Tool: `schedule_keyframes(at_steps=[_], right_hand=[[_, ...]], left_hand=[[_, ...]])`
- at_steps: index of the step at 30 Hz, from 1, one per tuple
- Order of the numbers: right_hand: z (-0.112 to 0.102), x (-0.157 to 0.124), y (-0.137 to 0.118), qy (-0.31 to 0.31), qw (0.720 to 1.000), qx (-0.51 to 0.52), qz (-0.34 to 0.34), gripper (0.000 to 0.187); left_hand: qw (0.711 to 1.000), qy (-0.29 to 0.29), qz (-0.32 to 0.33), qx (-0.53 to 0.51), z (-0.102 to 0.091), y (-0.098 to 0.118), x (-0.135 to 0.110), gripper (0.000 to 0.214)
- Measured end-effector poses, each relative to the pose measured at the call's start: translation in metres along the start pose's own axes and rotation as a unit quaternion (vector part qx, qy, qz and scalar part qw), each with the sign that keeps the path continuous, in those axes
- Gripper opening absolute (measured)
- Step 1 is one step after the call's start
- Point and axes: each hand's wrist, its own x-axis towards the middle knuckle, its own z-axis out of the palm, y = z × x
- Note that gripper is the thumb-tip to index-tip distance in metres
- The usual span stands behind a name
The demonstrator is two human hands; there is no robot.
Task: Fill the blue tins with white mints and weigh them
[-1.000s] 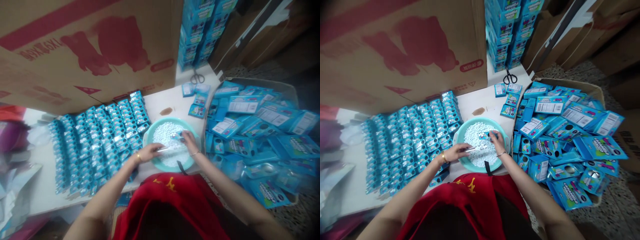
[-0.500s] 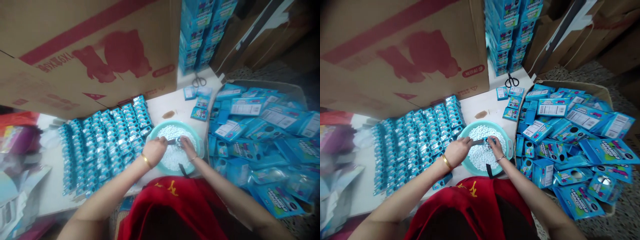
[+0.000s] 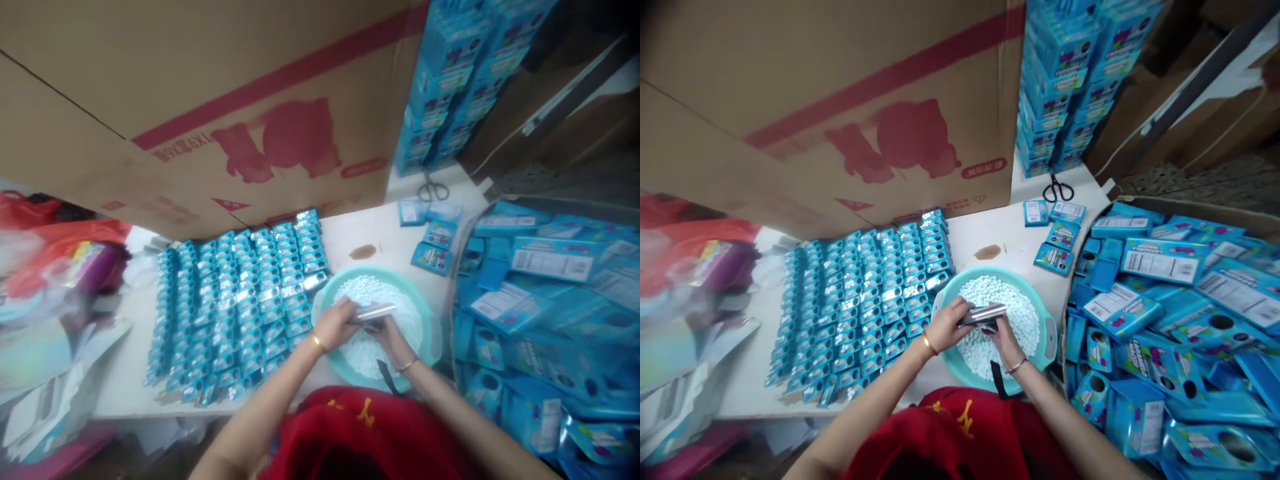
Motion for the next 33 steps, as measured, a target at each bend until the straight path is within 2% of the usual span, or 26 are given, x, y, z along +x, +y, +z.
schedule_keyframes(at_steps=[3,5,8,10,13,16,19,21,22,24,27,30,32,33], right_hand=[[0.005,0.019,-0.033,0.02,0.997,-0.056,-0.04,0.055],[0.002,0.048,-0.06,0.066,0.981,-0.14,-0.116,0.054],[-0.013,0.113,-0.103,0.142,0.931,-0.239,-0.235,0.055],[-0.03,0.165,-0.131,0.189,0.889,-0.316,-0.272,0.057],[-0.054,0.239,-0.167,0.25,0.812,-0.475,-0.23,0.057],[-0.066,0.296,-0.189,0.261,0.744,-0.594,-0.159,0.065],[-0.066,0.335,-0.192,0.255,0.711,-0.647,-0.107,0.084],[-0.062,0.35,-0.187,0.259,0.696,-0.665,-0.076,0.095],[-0.061,0.354,-0.182,0.262,0.694,-0.667,-0.065,0.099],[-0.059,0.353,-0.172,0.26,0.71,-0.651,-0.072,0.104],[-0.056,0.326,-0.157,0.216,0.758,-0.597,-0.149,0.111],[-0.049,0.267,-0.144,0.203,0.796,-0.508,-0.26,0.109],[-0.04,0.214,-0.137,0.206,0.825,-0.428,-0.306,0.101],[-0.036,0.186,-0.134,0.198,0.85,-0.377,-0.31,0.098]], left_hand=[[0.997,0.073,0.029,0.009,-0.031,-0.017,0.032,0.035],[0.991,0.126,0.03,0.031,-0.054,-0.036,0.066,0.032],[0.981,0.183,0.0,0.069,-0.08,-0.074,0.126,0.028],[0.977,0.189,-0.031,0.096,-0.091,-0.102,0.161,0.028],[0.976,0.155,-0.065,0.136,-0.102,-0.142,0.197,0.031],[0.976,0.107,-0.088,0.17,-0.105,-0.17,0.214,0.032],[0.972,0.099,-0.105,0.188,-0.103,-0.177,0.216,0.037],[0.972,0.12,-0.098,0.175,-0.098,-0.167,0.207,0.042],[0.976,0.126,-0.085,0.158,-0.096,-0.159,0.2,0.042],[0.986,0.112,-0.048,0.11,-0.088,-0.136,0.178,0.035],[0.999,0.029,0.001,0.033,-0.067,-0.098,0.132,0.027],[0.995,-0.088,0.038,-0.005,-0.038,-0.071,0.09,0.025],[0.989,-0.137,0.049,0.009,-0.018,-0.061,0.071,0.027],[0.988,-0.146,0.048,0.03,-0.009,-0.058,0.065,0.028]])
